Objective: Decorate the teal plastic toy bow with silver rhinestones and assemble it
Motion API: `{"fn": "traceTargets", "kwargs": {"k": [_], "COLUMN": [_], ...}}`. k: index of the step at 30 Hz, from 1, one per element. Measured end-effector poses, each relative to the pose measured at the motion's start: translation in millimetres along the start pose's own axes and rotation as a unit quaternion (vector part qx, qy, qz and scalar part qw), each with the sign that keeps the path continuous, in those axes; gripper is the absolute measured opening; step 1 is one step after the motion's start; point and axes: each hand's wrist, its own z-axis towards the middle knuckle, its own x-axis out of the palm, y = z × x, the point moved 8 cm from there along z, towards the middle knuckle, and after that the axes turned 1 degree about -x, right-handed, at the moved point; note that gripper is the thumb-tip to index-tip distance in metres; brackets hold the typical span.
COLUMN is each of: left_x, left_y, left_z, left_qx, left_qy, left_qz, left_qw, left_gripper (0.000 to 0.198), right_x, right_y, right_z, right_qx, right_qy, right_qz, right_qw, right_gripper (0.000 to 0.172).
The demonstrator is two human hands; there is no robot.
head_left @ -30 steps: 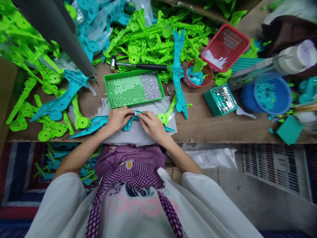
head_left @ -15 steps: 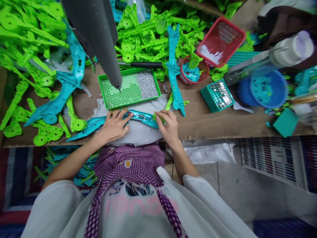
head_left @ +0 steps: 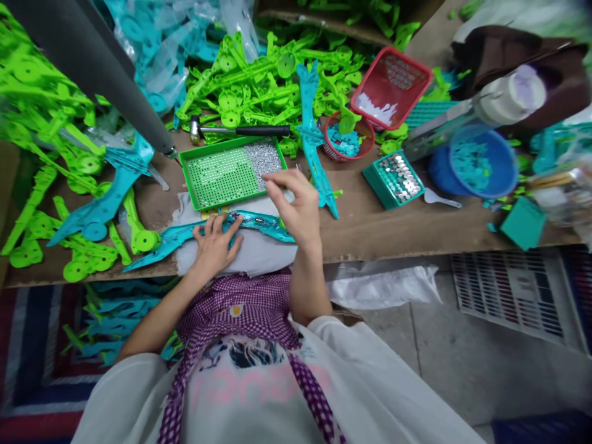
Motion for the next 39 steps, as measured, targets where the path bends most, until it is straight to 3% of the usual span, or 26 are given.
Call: {"fn": "traceTargets", "kwargs": {"k": [2, 5, 7, 11, 14, 16, 20, 23, 26, 28, 30, 32, 36, 39], "left_x": [1.9, 3.3, 3.1, 2.0, 0.9, -0.1, -1.9, -3.1, -3.3, -2.4, -1.1, -0.5, -4.5, -12.2], "left_y": [-1, -1, -2, -1, -2, -3, -5, -6, -6, -5, -5, -5, -8, -13], "left_z": [-2, -4, -4, -3, -3, -3, -4, -4, -5, -4, -4, -4, -4, -2], "left_qx": [-0.023, -0.042, -0.045, -0.046, -0.045, -0.046, -0.054, -0.058, -0.062, -0.061, -0.062, -0.075, -0.104, -0.110], "left_qy": [-0.011, -0.026, -0.033, -0.043, -0.054, -0.059, -0.057, -0.059, -0.070, -0.072, -0.067, -0.057, -0.030, -0.009], "left_qz": [-0.005, -0.008, -0.006, -0.003, -0.002, 0.000, 0.005, 0.004, 0.001, -0.001, -0.001, 0.005, 0.025, 0.030], "left_qw": [1.000, 0.999, 0.998, 0.998, 0.998, 0.997, 0.997, 0.997, 0.996, 0.996, 0.996, 0.995, 0.994, 0.993], "left_gripper": [0.047, 0.046, 0.046, 0.045, 0.044, 0.044, 0.043, 0.043, 0.043, 0.044, 0.044, 0.044, 0.044, 0.045], "right_x": [-12, -54, -73, -84, -92, -78, -11, 2, -16, -45, -76, -83, -57, -47], "right_y": [-24, -63, -78, -90, -88, -78, -64, -66, -69, -79, -101, -126, -166, -164], "right_z": [-15, -36, -40, -39, -54, -66, -94, -101, -83, -53, -19, 10, 41, 43], "right_qx": [0.045, 0.112, 0.117, 0.085, 0.083, 0.055, -0.016, -0.010, -0.021, -0.004, 0.047, 0.086, 0.181, 0.204], "right_qy": [0.002, -0.100, -0.137, -0.089, -0.114, -0.078, 0.144, 0.208, 0.226, 0.148, 0.019, -0.019, 0.098, 0.155], "right_qz": [-0.027, -0.070, -0.092, -0.184, -0.216, -0.231, -0.278, -0.277, -0.199, -0.154, -0.150, -0.167, -0.179, -0.204], "right_qw": [0.999, 0.986, 0.979, 0.975, 0.966, 0.968, 0.950, 0.938, 0.953, 0.977, 0.987, 0.982, 0.962, 0.945], "right_gripper": [0.030, 0.031, 0.033, 0.031, 0.030, 0.030, 0.034, 0.039, 0.037, 0.037, 0.044, 0.054, 0.065, 0.056]}}
